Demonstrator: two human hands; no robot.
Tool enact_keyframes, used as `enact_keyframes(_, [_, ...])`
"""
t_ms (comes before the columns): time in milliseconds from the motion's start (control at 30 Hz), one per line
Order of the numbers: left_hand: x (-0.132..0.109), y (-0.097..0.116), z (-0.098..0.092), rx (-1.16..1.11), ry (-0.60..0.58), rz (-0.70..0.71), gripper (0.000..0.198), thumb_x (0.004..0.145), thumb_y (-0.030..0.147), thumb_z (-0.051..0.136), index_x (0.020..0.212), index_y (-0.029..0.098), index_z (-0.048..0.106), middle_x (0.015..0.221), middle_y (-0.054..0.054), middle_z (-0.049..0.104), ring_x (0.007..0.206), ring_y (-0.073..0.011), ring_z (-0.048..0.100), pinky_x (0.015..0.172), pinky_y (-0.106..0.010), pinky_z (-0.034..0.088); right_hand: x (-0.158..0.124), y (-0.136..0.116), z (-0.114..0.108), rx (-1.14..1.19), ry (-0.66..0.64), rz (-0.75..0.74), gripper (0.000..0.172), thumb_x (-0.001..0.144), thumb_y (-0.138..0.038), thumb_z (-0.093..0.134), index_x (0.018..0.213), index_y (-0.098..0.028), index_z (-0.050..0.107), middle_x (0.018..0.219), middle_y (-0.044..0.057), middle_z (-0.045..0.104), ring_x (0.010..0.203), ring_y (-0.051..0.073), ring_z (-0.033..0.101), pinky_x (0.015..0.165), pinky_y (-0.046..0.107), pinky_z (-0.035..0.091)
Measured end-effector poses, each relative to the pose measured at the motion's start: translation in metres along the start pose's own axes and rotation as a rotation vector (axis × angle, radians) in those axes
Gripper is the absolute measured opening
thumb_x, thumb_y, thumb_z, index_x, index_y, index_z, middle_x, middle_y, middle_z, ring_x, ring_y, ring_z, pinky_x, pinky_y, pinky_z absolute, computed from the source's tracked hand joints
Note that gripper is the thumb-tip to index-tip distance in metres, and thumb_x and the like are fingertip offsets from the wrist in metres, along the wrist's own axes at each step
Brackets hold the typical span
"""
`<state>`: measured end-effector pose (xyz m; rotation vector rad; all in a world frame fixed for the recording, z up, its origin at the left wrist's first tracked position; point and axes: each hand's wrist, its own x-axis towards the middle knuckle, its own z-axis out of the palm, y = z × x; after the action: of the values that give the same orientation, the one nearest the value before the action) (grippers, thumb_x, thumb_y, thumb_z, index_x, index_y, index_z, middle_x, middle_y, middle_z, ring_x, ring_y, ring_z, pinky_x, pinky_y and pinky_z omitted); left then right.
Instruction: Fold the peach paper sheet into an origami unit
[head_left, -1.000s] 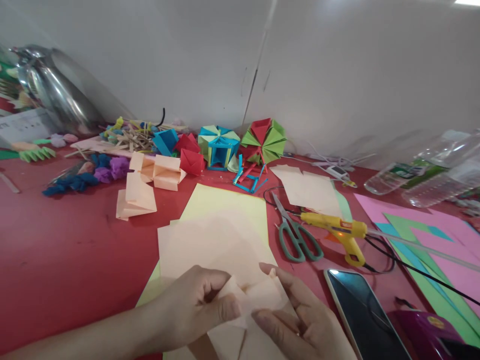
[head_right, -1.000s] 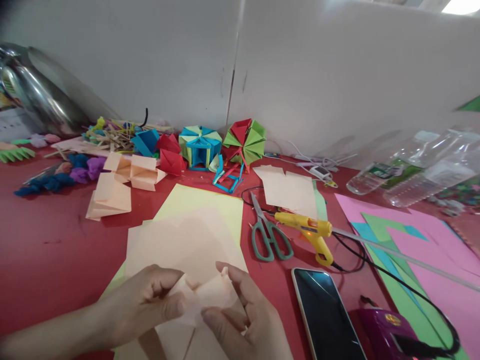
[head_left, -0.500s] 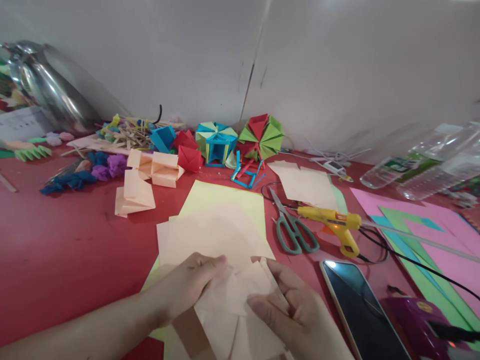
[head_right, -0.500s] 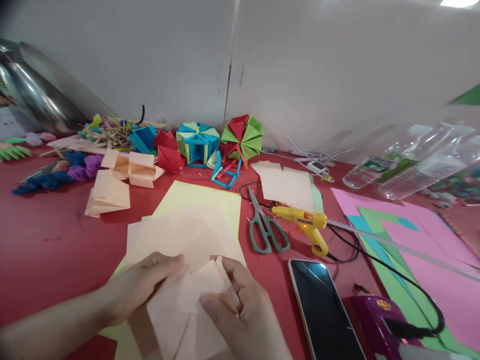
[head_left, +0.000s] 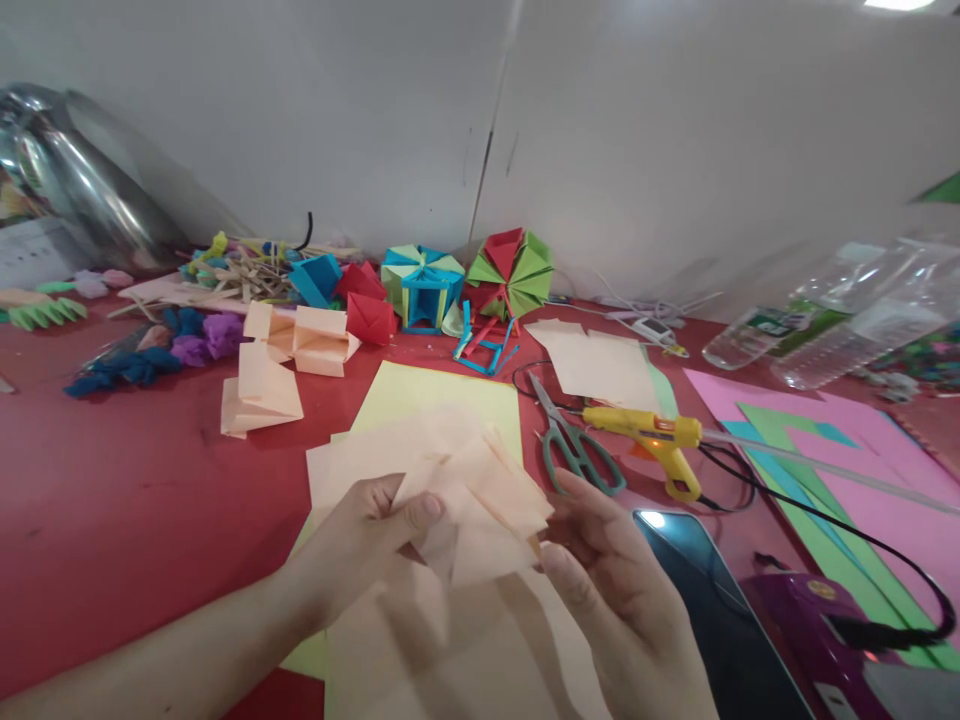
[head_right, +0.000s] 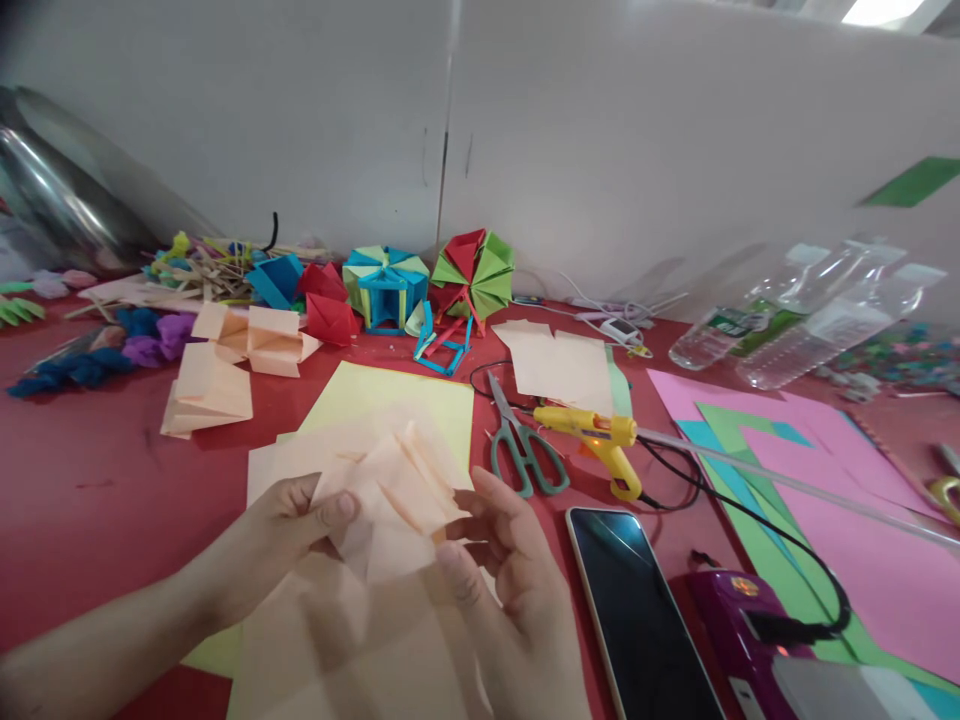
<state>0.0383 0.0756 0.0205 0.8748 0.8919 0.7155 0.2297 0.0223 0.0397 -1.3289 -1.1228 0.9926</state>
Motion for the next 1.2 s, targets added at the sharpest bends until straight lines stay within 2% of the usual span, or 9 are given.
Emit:
enact_keyframes(100, [0.0,-0.002,0.003,-0.134,0.028,0.062,0.028,0.079,0.042,0.059,0.07,0.015,0.057,0.062,0.0,0.064,0.056,-0.0134,0.059,0.054,-0.023,0.043,-0.001,-0.001,0.002,-0.06,0.012,-0.033,0.044,0.078,-0.035,0.063,0.119,-0.026,0.049,0.106,0.008,0.06,0.087,0.016,0.061,0.071,0.026,0.054])
enact_keyframes(233, [-0.002,-0.002,0.009,-0.161,0.038,0.033,0.028,0.079,0.042,0.059,0.073,0.015,0.056,0.063,0.0,0.064,0.058,-0.0131,0.059,0.055,-0.023,0.044,-0.004,-0.004,0.009,-0.084,0.025,0.056,0.049,0.074,-0.038,0.065,0.118,-0.022,0.049,0.101,0.007,0.062,0.077,0.016,0.062,0.066,0.026,0.054])
enact_keyframes(400, [-0.002,0.0,0.009,-0.029,-0.115,-0.015,0.03,0.071,0.037,0.069,0.088,0.015,0.059,0.075,-0.003,0.068,0.069,-0.0176,0.063,0.064,-0.028,0.046,-0.005,-0.004,0.011,-0.194,0.057,0.015,0.039,0.075,-0.035,0.063,0.111,-0.02,0.054,0.091,0.006,0.066,0.073,0.015,0.062,0.067,0.025,0.053])
enact_keyframes(467, [-0.002,0.002,0.009,0.04,-0.136,0.043,0.034,0.069,0.032,0.071,0.097,0.018,0.057,0.088,-0.004,0.069,0.078,-0.0189,0.063,0.071,-0.029,0.046,-0.005,-0.005,0.011,-0.268,0.063,-0.047,0.034,0.076,-0.034,0.061,0.108,-0.021,0.057,0.089,0.006,0.066,0.069,0.015,0.061,0.059,0.022,0.052])
enact_keyframes(567, [-0.005,0.008,0.008,0.214,-0.055,0.146,0.039,0.069,0.026,0.071,0.104,0.022,0.054,0.102,-0.002,0.067,0.089,-0.0192,0.062,0.076,-0.027,0.045,-0.006,-0.005,0.01,-0.375,0.074,-0.107,0.03,0.077,-0.034,0.059,0.105,-0.022,0.059,0.088,0.005,0.067,0.066,0.014,0.059,0.05,0.019,0.05])
enact_keyframes(667, [-0.008,0.013,0.007,0.442,0.014,0.241,0.033,0.071,0.023,0.068,0.101,0.023,0.054,0.105,-0.001,0.064,0.097,-0.0197,0.058,0.08,-0.027,0.043,-0.007,-0.002,0.008,-0.459,0.026,-0.204,0.034,0.077,-0.032,0.061,0.109,-0.023,0.058,0.095,0.005,0.066,0.072,0.015,0.061,0.062,0.022,0.053])
enact_keyframes(767, [-0.007,0.012,0.003,0.582,-0.016,0.303,0.021,0.076,0.021,0.062,0.096,0.022,0.056,0.099,-0.001,0.063,0.094,-0.0185,0.058,0.081,-0.027,0.042,-0.007,0.001,0.005,-0.514,-0.003,-0.3,0.038,0.077,-0.027,0.061,0.114,-0.025,0.055,0.098,0.003,0.065,0.079,0.015,0.062,0.07,0.024,0.053])
enact_keyframes(1067, [0.001,-0.002,-0.008,0.695,-0.102,0.663,0.001,0.079,0.019,0.059,0.079,0.019,0.06,0.094,-0.006,0.058,0.083,-0.0169,0.058,0.074,-0.028,0.044,-0.004,-0.002,0.001,-0.582,-0.216,-0.463,0.033,0.077,-0.011,0.057,0.106,-0.027,0.054,0.094,0.001,0.065,0.086,0.016,0.061,0.073,0.024,0.05])
enact_keyframes(1200, [-0.004,-0.001,-0.007,0.725,-0.058,0.747,0.006,0.078,0.016,0.059,0.082,0.021,0.06,0.097,-0.006,0.057,0.087,-0.0181,0.057,0.071,-0.027,0.045,-0.006,-0.002,0.0,-0.554,-0.192,-0.504,0.041,0.077,-0.016,0.06,0.114,-0.028,0.05,0.106,0.004,0.062,0.099,0.02,0.058,0.083,0.029,0.049])
